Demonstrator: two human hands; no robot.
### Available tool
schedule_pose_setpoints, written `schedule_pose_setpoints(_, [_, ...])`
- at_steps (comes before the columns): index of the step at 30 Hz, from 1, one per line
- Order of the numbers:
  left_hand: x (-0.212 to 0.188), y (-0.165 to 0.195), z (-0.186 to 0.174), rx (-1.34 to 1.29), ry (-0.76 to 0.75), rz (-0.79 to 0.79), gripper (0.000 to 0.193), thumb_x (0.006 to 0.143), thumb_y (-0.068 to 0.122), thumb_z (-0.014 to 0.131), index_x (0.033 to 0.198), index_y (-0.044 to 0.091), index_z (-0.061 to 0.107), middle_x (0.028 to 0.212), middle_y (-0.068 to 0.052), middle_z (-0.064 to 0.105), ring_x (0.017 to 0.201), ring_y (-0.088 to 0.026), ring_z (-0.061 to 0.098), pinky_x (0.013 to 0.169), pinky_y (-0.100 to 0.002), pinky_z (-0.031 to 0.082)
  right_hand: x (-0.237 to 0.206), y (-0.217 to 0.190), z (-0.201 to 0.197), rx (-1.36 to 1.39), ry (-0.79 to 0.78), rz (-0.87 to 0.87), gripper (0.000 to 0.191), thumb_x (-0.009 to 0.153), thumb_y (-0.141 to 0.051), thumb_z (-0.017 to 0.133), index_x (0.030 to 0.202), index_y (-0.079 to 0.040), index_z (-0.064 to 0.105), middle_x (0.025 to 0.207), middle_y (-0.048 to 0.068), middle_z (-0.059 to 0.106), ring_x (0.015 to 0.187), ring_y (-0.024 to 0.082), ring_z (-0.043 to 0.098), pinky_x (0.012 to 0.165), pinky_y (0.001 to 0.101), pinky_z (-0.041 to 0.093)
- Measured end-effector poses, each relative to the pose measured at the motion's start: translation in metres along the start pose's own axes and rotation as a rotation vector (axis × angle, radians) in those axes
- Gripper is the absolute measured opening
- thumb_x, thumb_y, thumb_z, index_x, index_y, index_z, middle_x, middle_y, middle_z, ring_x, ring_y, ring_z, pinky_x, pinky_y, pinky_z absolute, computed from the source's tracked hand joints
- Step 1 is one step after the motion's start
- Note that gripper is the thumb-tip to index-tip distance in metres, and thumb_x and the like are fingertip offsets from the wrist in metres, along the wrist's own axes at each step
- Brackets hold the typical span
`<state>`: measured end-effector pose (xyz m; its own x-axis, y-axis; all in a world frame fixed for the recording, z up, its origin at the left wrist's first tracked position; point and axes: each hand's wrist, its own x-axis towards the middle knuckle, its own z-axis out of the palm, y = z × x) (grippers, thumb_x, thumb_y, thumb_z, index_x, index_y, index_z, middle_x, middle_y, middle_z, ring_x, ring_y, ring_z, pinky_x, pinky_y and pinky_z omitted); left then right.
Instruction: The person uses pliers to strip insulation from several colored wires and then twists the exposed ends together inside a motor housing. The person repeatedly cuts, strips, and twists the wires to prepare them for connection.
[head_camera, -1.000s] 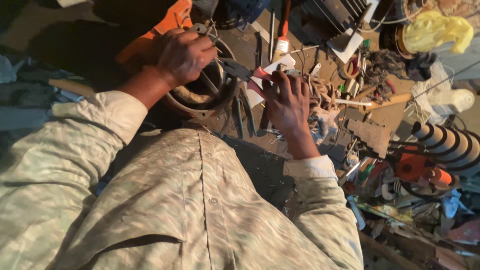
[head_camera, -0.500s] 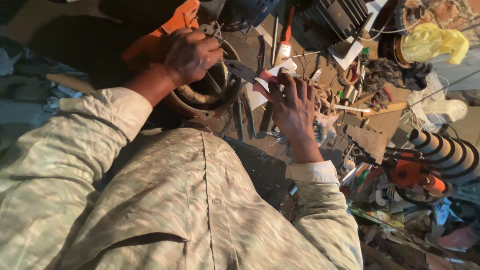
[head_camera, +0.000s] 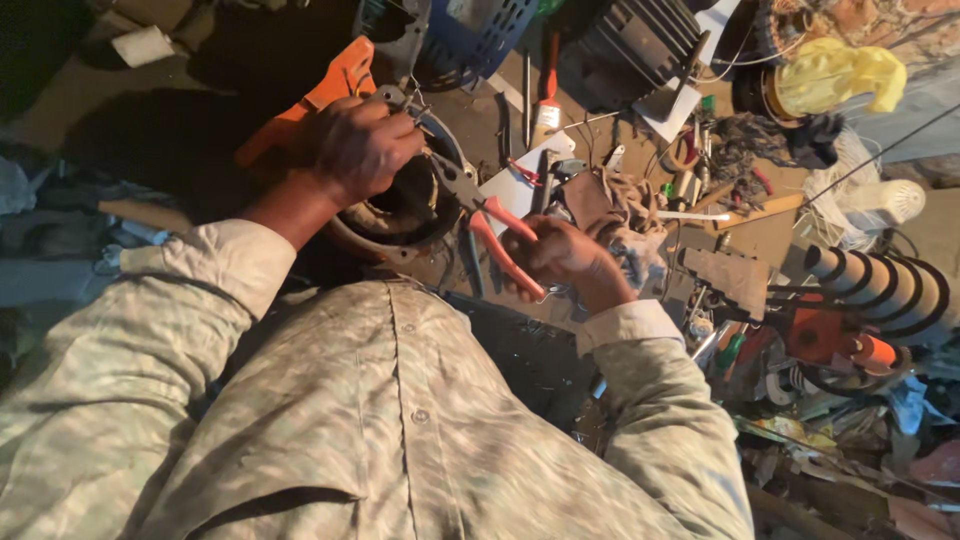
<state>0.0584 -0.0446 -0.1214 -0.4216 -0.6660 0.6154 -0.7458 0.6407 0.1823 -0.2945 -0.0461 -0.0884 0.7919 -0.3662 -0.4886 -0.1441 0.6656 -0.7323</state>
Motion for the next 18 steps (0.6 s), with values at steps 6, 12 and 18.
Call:
schedule_pose_setpoints(6, [-0.006, -0.002, 0.000, 0.011, 0.123, 0.027, 0.009, 0.094, 0.021, 0.065, 0.095, 0.018, 0.074, 0.090, 0.004, 0.063, 0.085, -0.019, 0.062, 0.076, -0.036, 0.051, -0.012, -0.002, 0.022, -0.543, 0.145, -0.228, 0.064, 0.079, -0.003, 0.063, 0.142, 0.006, 0.053, 0.128, 0.020, 0.066, 0.113, 0.034, 0.061, 0.097, 0.0455, 0.048])
schedule_pose_setpoints(12, [-0.001, -0.001, -0.001, 0.024, -0.012, 0.000, 0.011, 0.092, 0.021, 0.064, 0.086, 0.017, 0.073, 0.086, 0.003, 0.064, 0.078, -0.018, 0.064, 0.067, -0.035, 0.050, -0.009, -0.010, 0.063, -1.856, 0.839, -0.427, 0.055, 0.084, -0.009, 0.071, 0.137, -0.022, 0.066, 0.144, 0.013, 0.055, 0.135, 0.037, 0.048, 0.110, 0.0518, 0.039])
schedule_pose_setpoints(18, [-0.001, 0.001, -0.004, 0.056, 0.015, 0.013, 0.009, 0.090, 0.020, 0.066, 0.086, 0.017, 0.073, 0.083, 0.003, 0.063, 0.077, -0.017, 0.063, 0.066, -0.033, 0.050, 0.008, -0.006, 0.071, -2.055, 0.911, -0.515, 0.049, 0.087, -0.011, 0.069, 0.135, -0.023, 0.072, 0.145, 0.015, 0.051, 0.136, 0.038, 0.047, 0.109, 0.0555, 0.037])
